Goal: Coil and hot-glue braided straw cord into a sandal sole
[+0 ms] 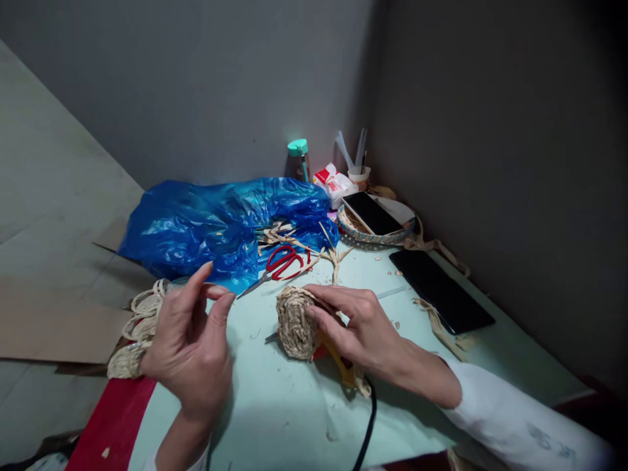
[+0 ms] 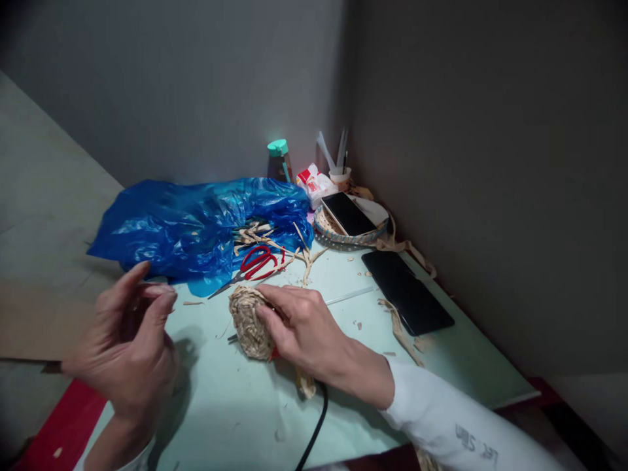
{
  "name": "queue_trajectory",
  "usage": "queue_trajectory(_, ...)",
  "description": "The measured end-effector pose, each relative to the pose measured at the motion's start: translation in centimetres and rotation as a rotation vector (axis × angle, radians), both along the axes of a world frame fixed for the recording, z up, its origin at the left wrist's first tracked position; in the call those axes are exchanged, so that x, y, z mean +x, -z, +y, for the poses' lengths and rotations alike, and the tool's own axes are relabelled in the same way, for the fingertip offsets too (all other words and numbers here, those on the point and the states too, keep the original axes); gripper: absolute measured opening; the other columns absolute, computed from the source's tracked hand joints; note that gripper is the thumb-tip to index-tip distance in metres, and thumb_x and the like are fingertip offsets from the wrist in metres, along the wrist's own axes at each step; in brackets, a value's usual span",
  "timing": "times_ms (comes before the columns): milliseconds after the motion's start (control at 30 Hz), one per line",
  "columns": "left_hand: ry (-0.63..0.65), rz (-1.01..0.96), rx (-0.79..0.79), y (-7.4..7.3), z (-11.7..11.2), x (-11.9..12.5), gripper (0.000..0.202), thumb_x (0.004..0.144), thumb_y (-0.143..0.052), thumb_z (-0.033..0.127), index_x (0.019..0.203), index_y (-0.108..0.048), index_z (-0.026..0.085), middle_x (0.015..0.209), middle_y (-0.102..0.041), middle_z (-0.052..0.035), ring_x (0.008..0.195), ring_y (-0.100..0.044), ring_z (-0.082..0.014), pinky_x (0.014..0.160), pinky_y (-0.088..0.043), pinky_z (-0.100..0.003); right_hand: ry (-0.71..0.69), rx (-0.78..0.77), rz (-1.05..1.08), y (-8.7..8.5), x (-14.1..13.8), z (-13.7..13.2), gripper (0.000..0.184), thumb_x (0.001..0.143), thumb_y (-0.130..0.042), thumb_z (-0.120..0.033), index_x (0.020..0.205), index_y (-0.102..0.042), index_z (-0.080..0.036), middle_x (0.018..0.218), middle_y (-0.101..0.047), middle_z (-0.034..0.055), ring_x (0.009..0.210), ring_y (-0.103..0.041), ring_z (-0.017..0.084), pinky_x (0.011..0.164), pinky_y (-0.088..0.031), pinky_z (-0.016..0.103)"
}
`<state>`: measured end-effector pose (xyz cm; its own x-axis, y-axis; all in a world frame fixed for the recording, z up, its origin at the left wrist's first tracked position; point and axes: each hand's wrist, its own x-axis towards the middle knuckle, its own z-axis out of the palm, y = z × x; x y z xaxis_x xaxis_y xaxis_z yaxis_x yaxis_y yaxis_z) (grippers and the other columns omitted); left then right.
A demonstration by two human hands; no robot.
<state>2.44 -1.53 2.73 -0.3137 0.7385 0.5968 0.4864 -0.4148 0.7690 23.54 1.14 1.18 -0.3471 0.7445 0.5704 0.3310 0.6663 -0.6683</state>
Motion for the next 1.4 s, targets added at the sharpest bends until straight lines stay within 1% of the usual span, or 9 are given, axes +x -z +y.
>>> queue_trajectory(100, -0.131, 0.067, 0.038, 0.1, 0.9, -0.1, 0.034, 0.089, -0.074, 0.024, 0.121, -0.074, 0.036, 0.091, -0.071, 0.0019, 0.085, -0.063, -0.0174, 0.089, -0.048, -0.033, 0.006, -0.051, 0.049, -0.3, 0.2, 0.1, 0.017, 0.095, -0.061, -0.018, 0.106, -0.074, -0.015, 0.085, -0.078, 0.0044, 0.067, -0.069, 0.014, 0.065, -0.053, 0.023)
queue_trajectory(300, 0.109, 0.11, -0.059, 0.4, 1.6, 0.6, 0.023, 0.09, -0.071, 0.026, 0.111, -0.08, 0.029, 0.086, -0.08, 0.0, 0.08, -0.072, -0.0193, 0.078, -0.055, -0.031, -0.033, -0.087, 0.085, -0.9, 0.2, 0.0, 0.02, 0.094, -0.061, -0.019, 0.109, -0.074, -0.016, 0.089, -0.08, 0.0048, 0.071, -0.072, 0.016, 0.069, -0.057, 0.024)
queue_trajectory(433, 0.176, 0.077, -0.097, 0.8, 1.7, 0.8, 0.023, 0.095, -0.06, 0.026, 0.107, -0.08, 0.023, 0.061, -0.062, 0.0028, 0.058, -0.058, -0.0134, 0.061, -0.046, -0.025, -0.036, -0.102, 0.075, -1.2, 0.3, -0.2, 0.021, 0.095, -0.061, -0.02, 0.11, -0.075, -0.016, 0.094, -0.08, 0.0062, 0.076, -0.074, 0.017, 0.074, -0.059, 0.026)
queue_trajectory(600, 0.142, -0.104, -0.221, 1.1, 1.7, 0.9, 0.023, 0.096, -0.06, 0.033, 0.104, -0.076, 0.02, 0.051, -0.04, 0.0072, 0.046, -0.036, -0.0113, 0.048, -0.03, -0.025, -0.046, -0.125, 0.051, -1.4, 0.4, -0.3, 0.02, 0.095, -0.061, -0.022, 0.106, -0.075, -0.015, 0.08, -0.078, 0.0032, 0.063, -0.07, 0.015, 0.062, -0.056, 0.023)
queue_trajectory(700, 0.201, -0.11, -0.209, 0.6, 1.7, 0.9, 0.019, 0.089, -0.07, 0.032, 0.101, -0.079, 0.023, 0.061, -0.056, 0.003, 0.057, -0.05, -0.0129, 0.057, -0.042, -0.025, -0.054, -0.123, 0.045, -1.4, 0.3, -0.4, 0.02, 0.094, -0.062, -0.021, 0.108, -0.075, -0.015, 0.085, -0.079, 0.0043, 0.066, -0.072, 0.016, 0.065, -0.057, 0.024)
queue_trajectory(767, 0.366, -0.131, -0.193, 0.3, 1.6, 0.9, 0.026, 0.09, -0.068, 0.036, 0.111, -0.078, 0.026, 0.094, -0.072, -0.0046, 0.08, -0.065, -0.0179, 0.074, -0.052, -0.028, -0.06, -0.118, 0.043, -1.3, 0.3, -0.4, 0.021, 0.094, -0.062, -0.02, 0.11, -0.074, -0.014, 0.092, -0.08, 0.0058, 0.072, -0.074, 0.017, 0.07, -0.059, 0.026)
queue_trajectory(867, 0.567, -0.146, -0.242, 0.2, 1.4, 1.0, 0.036, 0.092, -0.066, 0.038, 0.125, -0.072, 0.029, 0.126, -0.069, -0.0093, 0.106, -0.068, -0.0244, 0.091, -0.053, -0.034, -0.069, -0.11, 0.04, -1.0, 0.2, -0.5, 0.021, 0.094, -0.061, -0.018, 0.111, -0.074, -0.015, 0.096, -0.081, 0.0064, 0.076, -0.075, 0.017, 0.072, -0.059, 0.025)
queue_trajectory(1067, 0.466, -0.066, -0.297, 0.4, 0.9, 1.9, 0.022, 0.087, -0.073, 0.028, 0.108, -0.078, 0.028, 0.11, -0.076, -0.0052, 0.103, -0.069, -0.0224, 0.092, -0.053, -0.031, -0.07, -0.111, 0.031, -0.6, 0.1, -0.5, 0.022, 0.095, -0.063, -0.019, 0.114, -0.071, -0.014, 0.097, -0.08, 0.0056, 0.076, -0.074, 0.015, 0.074, -0.057, 0.023)
queue_trajectory(1400, 0.402, -0.313, -0.425, 0.4, 1.0, 2.3, 0.016, 0.075, -0.081, 0.02, 0.088, -0.083, 0.029, 0.092, -0.08, -0.0002, 0.085, -0.072, -0.0164, 0.078, -0.056, -0.022, -0.125, -0.157, -0.107, -1.0, 0.8, -0.1, 0.021, 0.099, -0.057, -0.021, 0.115, -0.069, -0.013, 0.083, -0.073, 0.0031, 0.067, -0.064, 0.013, 0.065, -0.047, 0.022)
